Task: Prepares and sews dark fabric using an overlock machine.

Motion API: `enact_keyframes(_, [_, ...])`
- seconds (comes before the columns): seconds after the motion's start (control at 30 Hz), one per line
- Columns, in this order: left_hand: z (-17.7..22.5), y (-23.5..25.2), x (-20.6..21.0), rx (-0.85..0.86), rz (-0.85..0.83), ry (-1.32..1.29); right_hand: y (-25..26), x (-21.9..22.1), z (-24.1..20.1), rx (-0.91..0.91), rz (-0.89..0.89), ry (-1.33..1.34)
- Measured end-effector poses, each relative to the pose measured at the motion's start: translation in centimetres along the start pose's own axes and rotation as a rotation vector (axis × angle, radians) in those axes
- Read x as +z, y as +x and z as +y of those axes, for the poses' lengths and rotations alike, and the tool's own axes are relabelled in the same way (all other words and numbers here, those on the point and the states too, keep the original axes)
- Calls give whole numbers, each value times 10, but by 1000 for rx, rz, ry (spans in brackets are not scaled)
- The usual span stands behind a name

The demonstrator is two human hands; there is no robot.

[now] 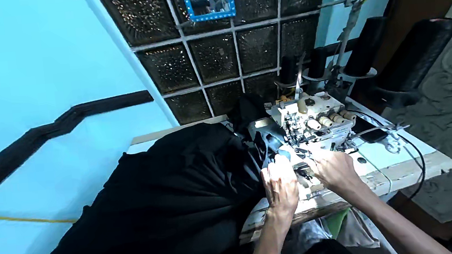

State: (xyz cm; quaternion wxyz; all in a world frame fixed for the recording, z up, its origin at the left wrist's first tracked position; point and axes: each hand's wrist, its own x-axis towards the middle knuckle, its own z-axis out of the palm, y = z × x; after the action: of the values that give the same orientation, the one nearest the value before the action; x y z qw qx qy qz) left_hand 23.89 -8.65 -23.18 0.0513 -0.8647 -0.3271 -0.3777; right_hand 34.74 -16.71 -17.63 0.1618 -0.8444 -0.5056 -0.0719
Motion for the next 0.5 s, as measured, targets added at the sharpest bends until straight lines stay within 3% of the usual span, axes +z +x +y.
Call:
enact_keyframes(0.17, [2,-1,2,-24,23,-31,10,15,-4,-127,184,4])
enact_keyframes(0.33, [4,0,1,-34,24,-7,16,12,-10,-59,58,1])
enact_keyframes(0.5, [-8,-7,9,17,76,-99,-1,17,3,-48,164,65])
